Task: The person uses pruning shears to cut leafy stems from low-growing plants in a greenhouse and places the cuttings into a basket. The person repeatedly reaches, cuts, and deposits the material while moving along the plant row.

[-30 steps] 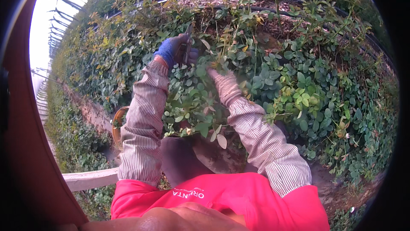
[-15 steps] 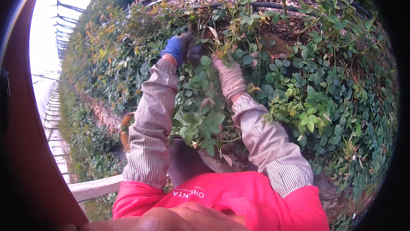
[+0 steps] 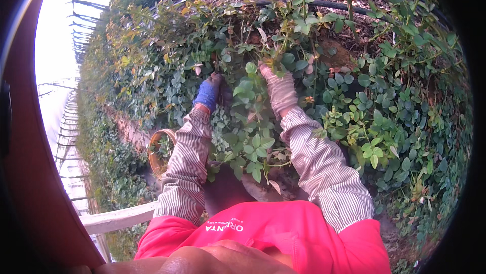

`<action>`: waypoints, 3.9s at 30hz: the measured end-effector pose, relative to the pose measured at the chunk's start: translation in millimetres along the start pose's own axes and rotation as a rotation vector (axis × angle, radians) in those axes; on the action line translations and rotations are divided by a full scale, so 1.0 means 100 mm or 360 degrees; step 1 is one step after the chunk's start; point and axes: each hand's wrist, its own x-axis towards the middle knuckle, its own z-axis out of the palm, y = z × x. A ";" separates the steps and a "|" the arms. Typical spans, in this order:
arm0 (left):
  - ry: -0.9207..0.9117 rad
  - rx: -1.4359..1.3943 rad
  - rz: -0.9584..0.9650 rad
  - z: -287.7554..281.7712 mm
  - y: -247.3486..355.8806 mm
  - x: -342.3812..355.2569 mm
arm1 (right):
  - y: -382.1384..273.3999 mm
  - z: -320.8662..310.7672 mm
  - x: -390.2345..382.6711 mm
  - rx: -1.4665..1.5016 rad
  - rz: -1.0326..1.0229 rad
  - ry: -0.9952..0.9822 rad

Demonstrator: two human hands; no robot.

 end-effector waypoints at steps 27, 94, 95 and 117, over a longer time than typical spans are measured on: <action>-0.0432 -0.1062 -0.0164 -0.74 -0.54 0.31 | -0.53 1.09 0.30 -0.1282 -0.0838 -0.0416; -0.0413 0.0635 0.1016 -1.14 -1.13 0.62 | 0.50 1.95 0.29 -0.2656 -0.1096 -0.0969; -0.0416 0.0860 0.1059 -1.15 -1.19 0.68 | 0.49 1.91 0.18 -0.2702 -0.1004 -0.0967; -0.0660 0.0266 0.0280 -1.17 -0.93 0.43 | -0.16 2.56 1.08 -0.3136 -0.0704 -0.0524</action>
